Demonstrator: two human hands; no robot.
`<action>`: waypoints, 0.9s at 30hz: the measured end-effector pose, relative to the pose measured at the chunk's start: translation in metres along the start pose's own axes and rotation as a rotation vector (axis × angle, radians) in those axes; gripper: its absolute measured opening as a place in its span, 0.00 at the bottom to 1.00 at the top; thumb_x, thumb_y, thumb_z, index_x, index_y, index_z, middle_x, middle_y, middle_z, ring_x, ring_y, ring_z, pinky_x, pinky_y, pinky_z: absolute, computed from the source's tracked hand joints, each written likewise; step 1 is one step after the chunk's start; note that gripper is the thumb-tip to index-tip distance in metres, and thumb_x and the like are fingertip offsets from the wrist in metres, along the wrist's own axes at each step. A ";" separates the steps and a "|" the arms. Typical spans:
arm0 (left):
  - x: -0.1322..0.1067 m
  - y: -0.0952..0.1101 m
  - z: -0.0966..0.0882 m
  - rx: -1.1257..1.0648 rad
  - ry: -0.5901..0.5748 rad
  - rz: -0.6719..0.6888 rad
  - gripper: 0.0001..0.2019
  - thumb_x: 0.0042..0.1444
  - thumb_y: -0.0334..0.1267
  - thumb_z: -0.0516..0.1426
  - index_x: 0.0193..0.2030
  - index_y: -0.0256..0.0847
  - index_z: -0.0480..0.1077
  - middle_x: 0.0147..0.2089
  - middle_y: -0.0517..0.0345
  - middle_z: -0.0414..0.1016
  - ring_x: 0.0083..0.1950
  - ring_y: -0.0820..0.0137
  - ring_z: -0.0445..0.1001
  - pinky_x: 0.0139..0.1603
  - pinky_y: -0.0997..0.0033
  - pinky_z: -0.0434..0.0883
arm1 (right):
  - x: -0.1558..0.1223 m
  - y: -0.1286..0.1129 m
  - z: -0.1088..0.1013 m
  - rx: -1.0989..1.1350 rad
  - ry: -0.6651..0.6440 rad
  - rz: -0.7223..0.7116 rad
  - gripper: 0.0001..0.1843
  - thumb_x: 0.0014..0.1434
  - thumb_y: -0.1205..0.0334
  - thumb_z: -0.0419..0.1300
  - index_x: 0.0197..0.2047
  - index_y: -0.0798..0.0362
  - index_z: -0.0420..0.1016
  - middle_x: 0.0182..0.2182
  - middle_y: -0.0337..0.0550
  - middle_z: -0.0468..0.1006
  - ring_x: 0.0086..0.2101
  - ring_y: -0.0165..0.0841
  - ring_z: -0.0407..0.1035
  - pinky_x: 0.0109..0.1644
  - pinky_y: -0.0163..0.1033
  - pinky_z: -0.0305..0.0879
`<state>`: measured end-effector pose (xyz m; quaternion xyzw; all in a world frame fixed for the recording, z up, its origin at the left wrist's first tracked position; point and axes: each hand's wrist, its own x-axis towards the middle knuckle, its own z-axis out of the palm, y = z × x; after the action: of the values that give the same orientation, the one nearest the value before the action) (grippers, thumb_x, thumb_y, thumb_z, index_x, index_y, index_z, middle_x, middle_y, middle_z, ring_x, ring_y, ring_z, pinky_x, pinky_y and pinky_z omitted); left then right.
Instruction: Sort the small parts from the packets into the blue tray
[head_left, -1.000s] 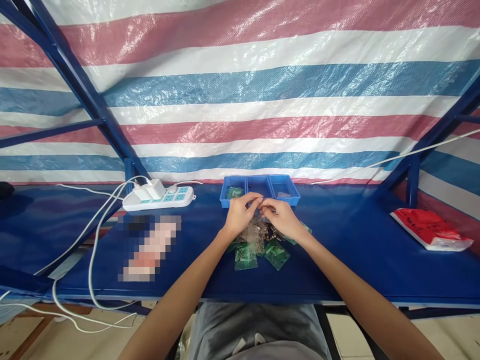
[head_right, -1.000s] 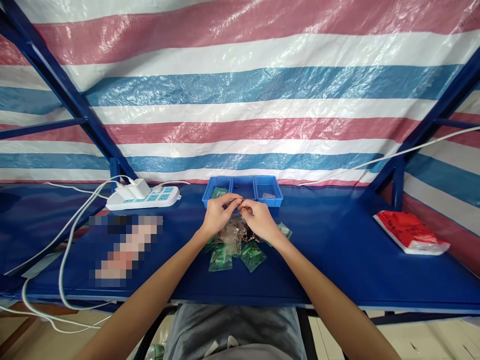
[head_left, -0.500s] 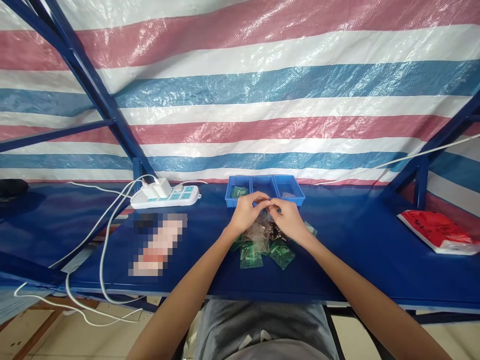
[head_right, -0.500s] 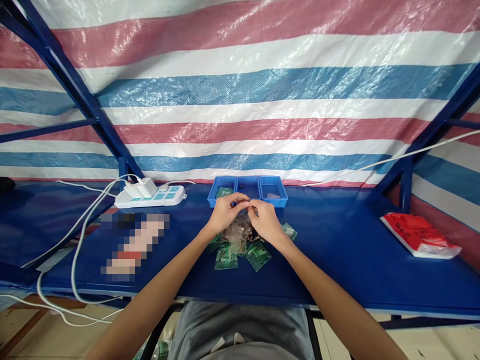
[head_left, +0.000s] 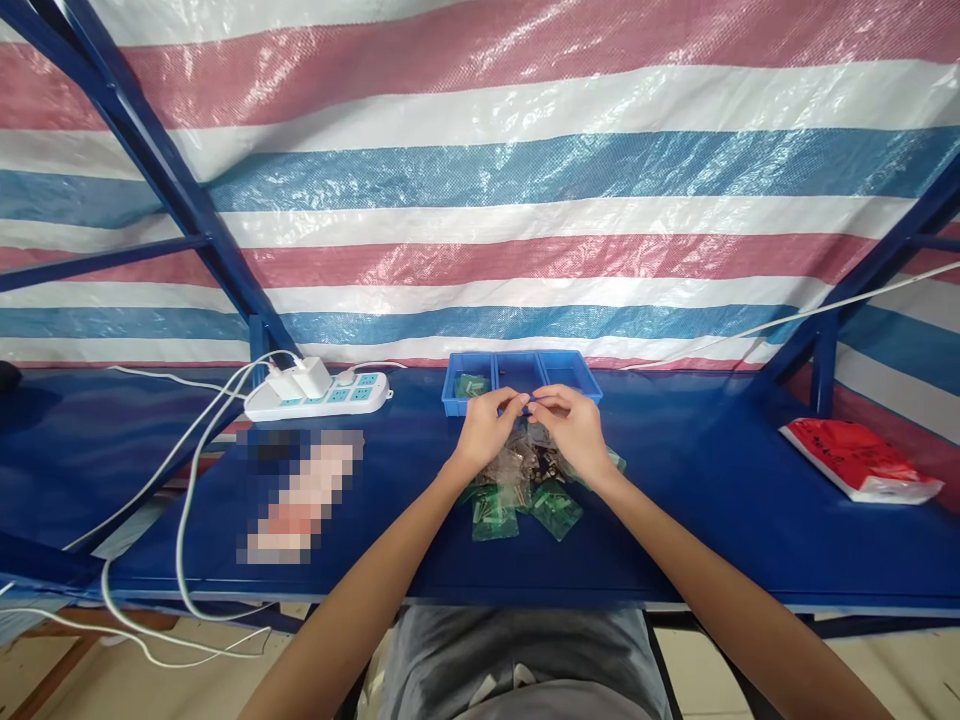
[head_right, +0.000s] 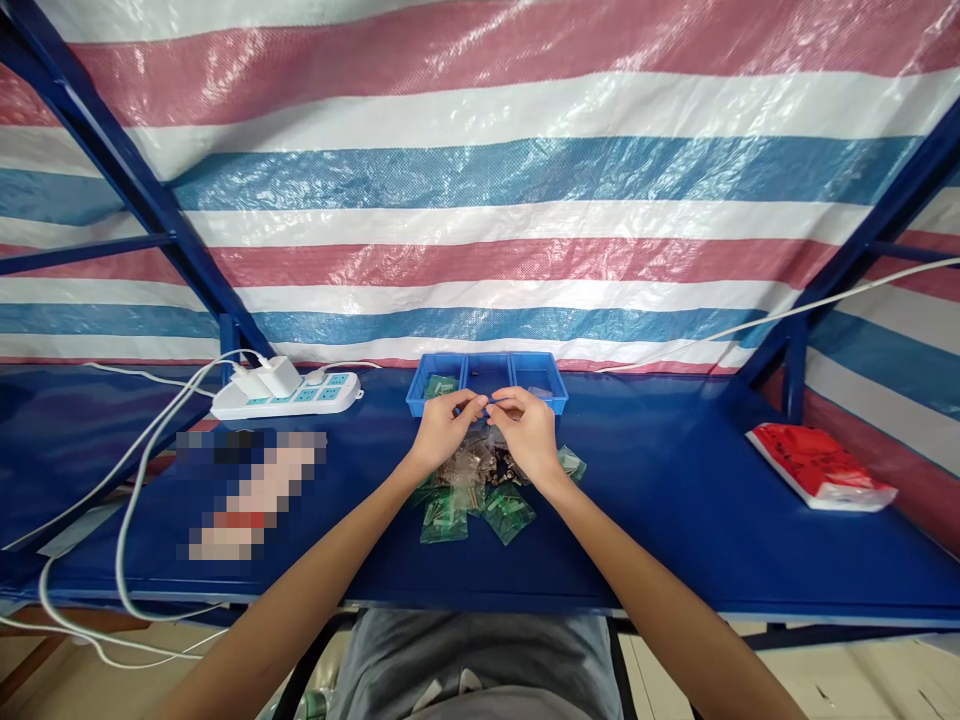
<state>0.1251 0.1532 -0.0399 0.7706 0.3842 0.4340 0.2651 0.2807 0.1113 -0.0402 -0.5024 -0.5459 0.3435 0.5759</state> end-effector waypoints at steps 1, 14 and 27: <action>0.000 0.000 0.000 0.041 -0.004 0.020 0.18 0.68 0.48 0.53 0.32 0.40 0.75 0.29 0.59 0.76 0.31 0.71 0.72 0.35 0.71 0.65 | 0.001 0.000 0.000 0.012 0.001 0.022 0.17 0.54 0.49 0.67 0.40 0.53 0.76 0.33 0.48 0.83 0.32 0.44 0.80 0.30 0.42 0.74; 0.000 -0.001 -0.002 0.182 0.002 0.099 0.17 0.69 0.43 0.50 0.30 0.40 0.68 0.27 0.61 0.70 0.29 0.72 0.66 0.33 0.70 0.60 | 0.001 -0.005 0.004 0.144 -0.036 0.096 0.16 0.46 0.51 0.72 0.32 0.53 0.79 0.30 0.45 0.82 0.33 0.43 0.80 0.36 0.46 0.81; 0.001 -0.004 -0.018 0.271 0.091 -0.133 0.34 0.73 0.52 0.37 0.30 0.42 0.78 0.31 0.55 0.78 0.37 0.66 0.77 0.43 0.68 0.68 | 0.066 -0.009 -0.005 -0.294 -0.022 -0.040 0.21 0.56 0.59 0.65 0.53 0.53 0.73 0.37 0.46 0.83 0.37 0.40 0.78 0.39 0.44 0.75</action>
<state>0.1083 0.1580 -0.0337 0.7518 0.5009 0.3940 0.1691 0.2954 0.1701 -0.0121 -0.5666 -0.6065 0.2536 0.4967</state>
